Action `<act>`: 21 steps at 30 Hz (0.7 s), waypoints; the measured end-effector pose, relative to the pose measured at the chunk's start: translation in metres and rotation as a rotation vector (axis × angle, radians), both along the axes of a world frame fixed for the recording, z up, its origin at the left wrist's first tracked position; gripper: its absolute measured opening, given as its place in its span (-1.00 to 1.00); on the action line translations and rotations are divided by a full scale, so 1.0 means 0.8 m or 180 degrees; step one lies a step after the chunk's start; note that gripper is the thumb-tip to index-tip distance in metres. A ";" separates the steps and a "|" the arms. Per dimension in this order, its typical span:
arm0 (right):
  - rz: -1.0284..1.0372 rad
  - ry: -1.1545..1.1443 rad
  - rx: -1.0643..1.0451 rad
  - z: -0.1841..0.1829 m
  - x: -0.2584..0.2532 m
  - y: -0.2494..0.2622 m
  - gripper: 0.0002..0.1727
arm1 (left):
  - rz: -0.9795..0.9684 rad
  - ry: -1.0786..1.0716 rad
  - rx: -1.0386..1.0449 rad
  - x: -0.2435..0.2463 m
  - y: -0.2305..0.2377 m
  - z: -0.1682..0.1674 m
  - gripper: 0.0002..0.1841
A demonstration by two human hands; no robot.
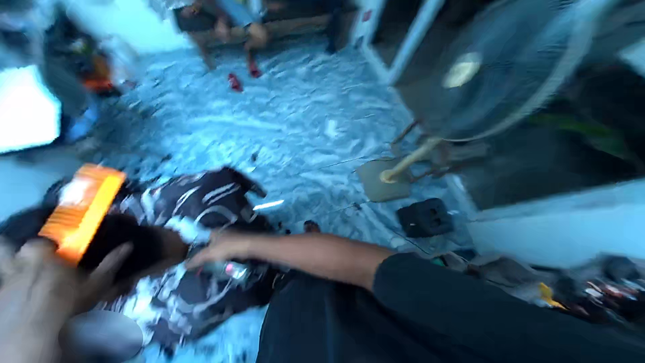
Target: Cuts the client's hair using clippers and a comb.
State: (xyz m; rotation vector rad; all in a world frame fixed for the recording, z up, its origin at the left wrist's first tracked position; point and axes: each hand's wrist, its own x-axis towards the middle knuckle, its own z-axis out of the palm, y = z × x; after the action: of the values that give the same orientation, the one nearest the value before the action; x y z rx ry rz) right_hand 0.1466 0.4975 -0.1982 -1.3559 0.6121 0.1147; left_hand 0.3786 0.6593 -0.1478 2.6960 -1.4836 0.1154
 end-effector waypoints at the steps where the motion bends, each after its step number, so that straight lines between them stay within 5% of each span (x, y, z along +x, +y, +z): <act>1: 0.0029 0.0043 0.0111 -0.003 0.003 0.000 -0.47 | 0.0215 0.0247 -0.0015 -0.021 -0.003 0.024 0.04; 5: 0.0158 0.0374 -0.0314 -0.038 0.026 0.011 -0.30 | 0.0823 0.0644 0.0392 -0.055 -0.033 0.075 0.02; 21: 0.0698 0.0344 -0.1500 -0.034 0.043 0.004 -0.28 | 0.0838 0.0573 0.0518 -0.042 -0.031 0.065 0.02</act>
State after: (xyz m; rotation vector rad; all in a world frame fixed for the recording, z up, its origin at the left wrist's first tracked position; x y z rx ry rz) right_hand 0.1808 0.5009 -0.2255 -1.8827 0.6008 0.2328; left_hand 0.3452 0.6347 -0.0955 2.9255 -1.1310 -0.2406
